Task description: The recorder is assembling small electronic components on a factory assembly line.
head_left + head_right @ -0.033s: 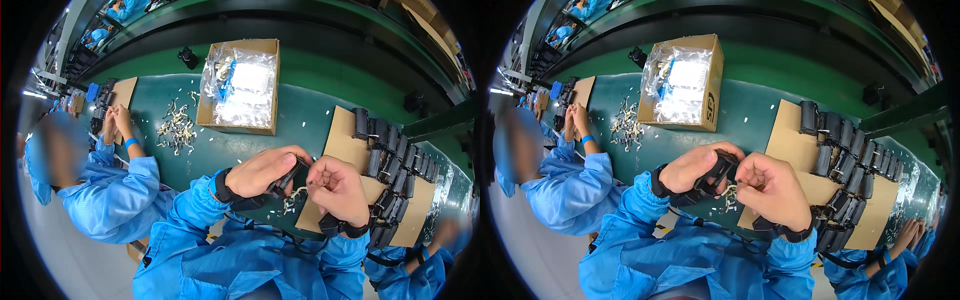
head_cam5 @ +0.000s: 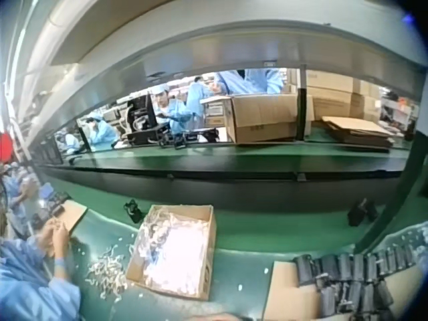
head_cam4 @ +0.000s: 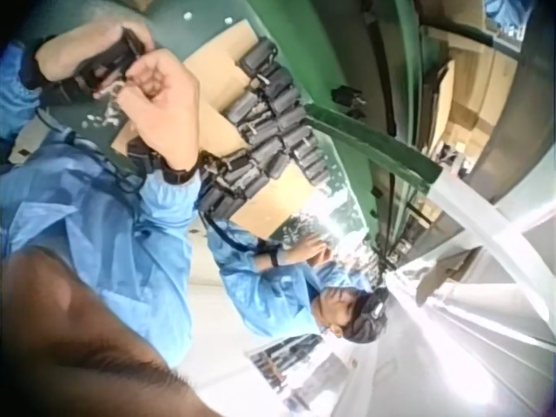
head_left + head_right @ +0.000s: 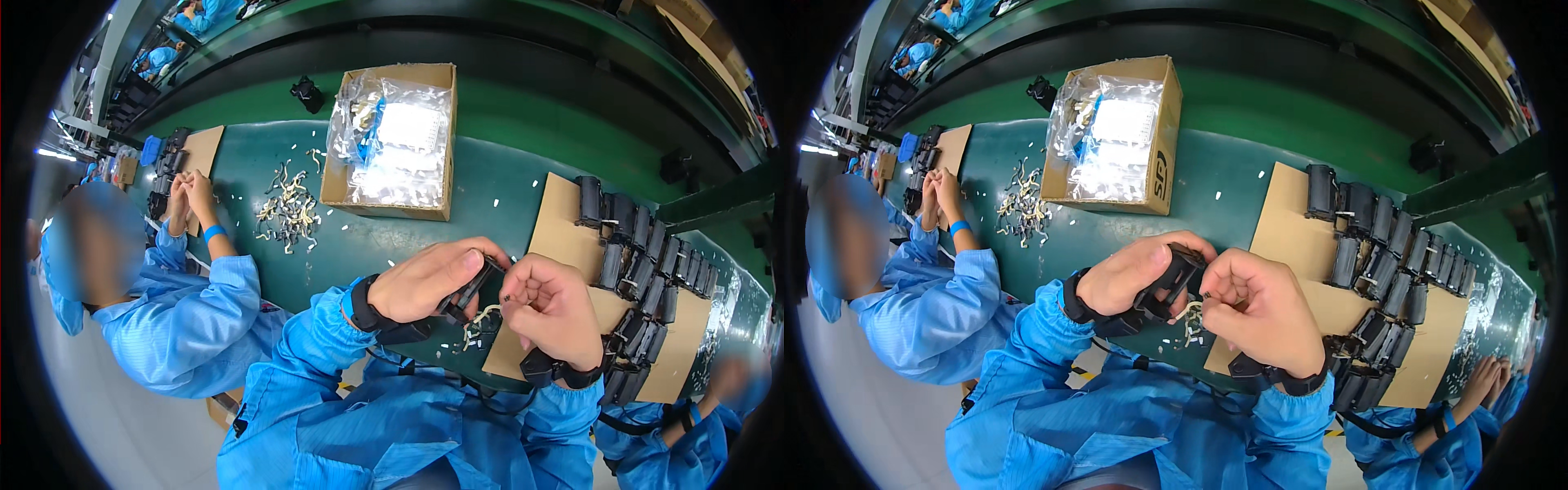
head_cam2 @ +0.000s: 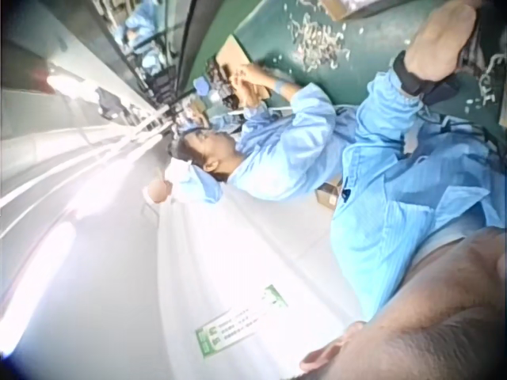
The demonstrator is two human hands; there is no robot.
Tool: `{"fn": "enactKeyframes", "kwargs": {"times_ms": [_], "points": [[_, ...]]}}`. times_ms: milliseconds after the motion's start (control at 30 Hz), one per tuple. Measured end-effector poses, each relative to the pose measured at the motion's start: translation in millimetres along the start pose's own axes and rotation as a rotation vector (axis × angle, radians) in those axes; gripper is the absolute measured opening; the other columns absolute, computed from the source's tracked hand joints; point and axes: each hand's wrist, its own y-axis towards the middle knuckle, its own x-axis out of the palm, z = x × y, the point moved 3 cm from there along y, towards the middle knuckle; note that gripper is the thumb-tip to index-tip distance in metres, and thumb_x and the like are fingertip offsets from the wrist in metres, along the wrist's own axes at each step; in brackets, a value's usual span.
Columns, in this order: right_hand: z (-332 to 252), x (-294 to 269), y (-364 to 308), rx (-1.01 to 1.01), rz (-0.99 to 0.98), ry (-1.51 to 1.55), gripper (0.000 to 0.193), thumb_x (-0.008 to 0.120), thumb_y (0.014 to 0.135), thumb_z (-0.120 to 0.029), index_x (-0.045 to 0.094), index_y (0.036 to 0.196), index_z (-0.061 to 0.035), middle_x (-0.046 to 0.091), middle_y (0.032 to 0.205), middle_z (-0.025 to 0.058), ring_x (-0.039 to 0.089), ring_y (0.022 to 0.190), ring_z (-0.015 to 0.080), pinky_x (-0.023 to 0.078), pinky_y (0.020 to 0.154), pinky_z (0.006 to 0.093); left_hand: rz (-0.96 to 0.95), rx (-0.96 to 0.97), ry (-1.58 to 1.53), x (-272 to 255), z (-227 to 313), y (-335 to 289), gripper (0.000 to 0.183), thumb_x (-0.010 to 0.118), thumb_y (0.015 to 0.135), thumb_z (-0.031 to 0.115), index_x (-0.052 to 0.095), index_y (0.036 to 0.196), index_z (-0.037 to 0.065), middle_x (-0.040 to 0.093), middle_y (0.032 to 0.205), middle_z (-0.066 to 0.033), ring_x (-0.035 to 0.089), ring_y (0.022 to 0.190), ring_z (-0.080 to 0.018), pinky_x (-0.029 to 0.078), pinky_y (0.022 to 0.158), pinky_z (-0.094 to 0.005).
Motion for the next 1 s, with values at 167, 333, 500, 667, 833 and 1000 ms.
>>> {"fn": "enactKeyframes", "kwargs": {"times_ms": [167, 333, 500, 667, 833, 1000], "points": [[3.2, 3.5, 0.1, -0.035, 0.000, 0.043, 0.016, 0.068, 0.086, 0.006, 0.063, 0.099, -0.0014, 0.067, 0.080, 0.0005, 0.062, 0.068, 0.0042, 0.049, 0.057, 0.0210, 0.003, 0.034, 0.044, -1.1, -0.1, 0.7, 0.077, 0.039, 0.106, 0.066, 0.052, 0.138, -0.003, 0.066, 0.089, -0.0074, 0.063, 0.074, -0.0109, 0.050, 0.066, -0.0252], [7.5, 4.8, -2.4, -0.172, 0.001, 0.038, 0.015, 0.071, 0.088, 0.005, 0.063, 0.099, -0.0005, 0.069, 0.086, 0.0019, 0.065, 0.076, 0.0056, 0.053, 0.066, 0.0214, 0.088, -0.003, 0.015, -2.8, 4.5, -1.3, 0.082, 0.032, 0.104, 0.074, 0.050, 0.143, 0.004, 0.068, 0.084, -0.0042, 0.060, 0.070, -0.0061, 0.042, 0.056, -0.0210], [6.3, 8.1, 1.7, -0.274, 0.002, 0.024, 0.013, 0.073, 0.090, 0.002, 0.064, 0.099, 0.0003, 0.069, 0.090, 0.0030, 0.067, 0.080, 0.0074, 0.054, 0.068, 0.0225, 0.146, 0.055, 0.073, -3.4, 3.7, -2.1, 0.084, 0.028, 0.103, 0.078, 0.049, 0.144, 0.007, 0.070, 0.083, -0.0046, 0.056, 0.063, -0.0042, 0.036, 0.050, -0.0195], [7.3, 4.5, 4.0, -0.374, 0.095, -0.135, 0.012, 0.076, 0.087, 0.003, 0.067, 0.095, -0.0002, 0.072, 0.089, 0.0039, 0.068, 0.076, 0.0064, 0.053, 0.066, 0.0225, 0.143, 0.036, -0.028, -4.4, 9.5, -2.8, 0.086, 0.022, 0.102, 0.079, 0.047, 0.145, 0.008, 0.071, 0.083, -0.0073, 0.050, 0.054, -0.0041, 0.033, 0.047, -0.0194], [7.8, 9.8, 6.2, -0.412, 0.009, -0.151, 0.012, 0.077, 0.085, 0.003, 0.070, 0.094, -0.0004, 0.073, 0.086, 0.0042, 0.067, 0.072, 0.0075, 0.051, 0.063, 0.0226, 0.175, 0.087, -0.083, -5.9, 3.8, 0.2, 0.087, 0.019, 0.102, 0.080, 0.045, 0.145, 0.008, 0.069, 0.081, -0.0079, 0.044, 0.048, -0.0037, 0.029, 0.041, -0.0197], [8.1, 11.3, 8.2, -0.471, 0.066, -0.122, 0.012, 0.078, 0.085, 0.002, 0.071, 0.094, -0.0009, 0.073, 0.086, 0.0042, 0.066, 0.070, 0.0085, 0.050, 0.061, 0.0233, 0.209, 0.128, -0.135, -6.4, 4.5, 0.2, 0.088, 0.019, 0.102, 0.079, 0.044, 0.146, 0.008, 0.068, 0.081, -0.0090, 0.043, 0.048, -0.0037, 0.030, 0.040, -0.0193]]}}
